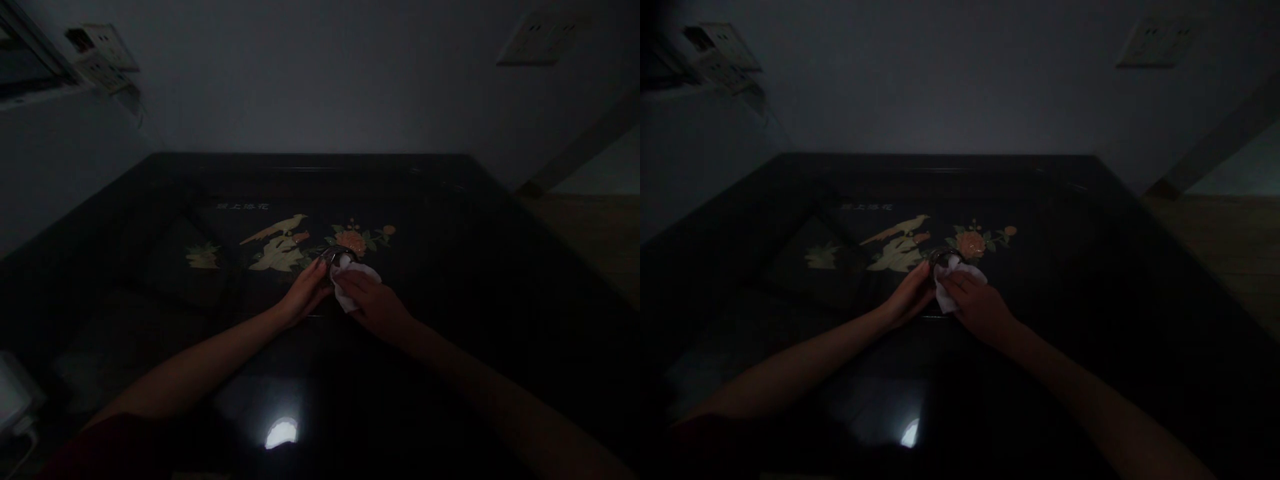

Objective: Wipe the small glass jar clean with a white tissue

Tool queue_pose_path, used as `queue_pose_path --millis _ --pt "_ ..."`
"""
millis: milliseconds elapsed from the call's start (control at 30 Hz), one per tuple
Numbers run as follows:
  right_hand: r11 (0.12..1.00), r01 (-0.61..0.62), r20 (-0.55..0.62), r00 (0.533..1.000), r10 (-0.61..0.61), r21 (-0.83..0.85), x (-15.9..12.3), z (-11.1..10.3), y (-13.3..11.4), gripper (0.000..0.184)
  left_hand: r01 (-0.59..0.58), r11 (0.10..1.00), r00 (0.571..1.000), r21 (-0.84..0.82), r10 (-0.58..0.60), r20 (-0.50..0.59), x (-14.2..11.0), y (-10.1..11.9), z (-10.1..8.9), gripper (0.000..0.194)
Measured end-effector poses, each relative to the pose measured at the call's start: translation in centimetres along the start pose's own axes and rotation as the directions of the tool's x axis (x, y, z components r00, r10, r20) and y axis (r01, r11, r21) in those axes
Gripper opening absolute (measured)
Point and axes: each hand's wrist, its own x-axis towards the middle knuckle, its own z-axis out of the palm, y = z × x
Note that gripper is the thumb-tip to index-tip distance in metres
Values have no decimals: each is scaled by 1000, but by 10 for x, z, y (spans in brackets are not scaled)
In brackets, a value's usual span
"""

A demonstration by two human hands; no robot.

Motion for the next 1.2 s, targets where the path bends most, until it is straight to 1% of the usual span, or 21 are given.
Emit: queue_pose_path --millis 100,200,300,400,467,567,633,700,833,1000,1100,1200 --pt "987 45 35 999 -40 -157 2 -7 0 49 -4 1000 1000 -17 4 21 1 -2 -1 39" --pt "981 45 42 998 -38 -189 2 -10 -2 46 -10 1000 999 -18 11 52 1 -2 -2 40" --pt "995 14 24 1000 -12 -98 1 -8 -6 46 -11 1000 998 -5 11 56 1 -2 -3 38" --pt "997 -46 -5 999 47 65 0 -2 -10 48 -12 1000 999 21 11 49 0 -2 -3 36" --pt "980 -73 -5 997 76 188 -2 3 -12 53 -20 999 999 40 18 43 0 -1 -2 37" --pt "937 -83 -10 996 92 340 -5 9 -15 61 -16 998 1000 59 15 17 -2 0 1 40" --pt "915 -81 -26 995 100 396 -7 12 -16 64 -4 997 1000 71 5 -1 -3 1 2 41" --pt "911 -78 -32 995 99 404 -8 15 -17 65 0 997 1000 81 1 -7 -3 2 3 41" --pt "944 -82 -6 996 89 318 -6 14 -15 61 -1 998 1000 63 1 1 -2 0 1 40" --pt "983 -75 42 997 69 166 0 0 -9 54 -15 999 1000 32 15 24 -1 -1 -1 38" --pt "1000 -7 52 999 8 -6 2 -10 -5 48 -21 1000 999 16 21 27 0 0 0 39" --pt "978 42 46 998 -33 -205 2 -14 -3 41 -21 1000 1000 10 20 21 0 0 2 39"
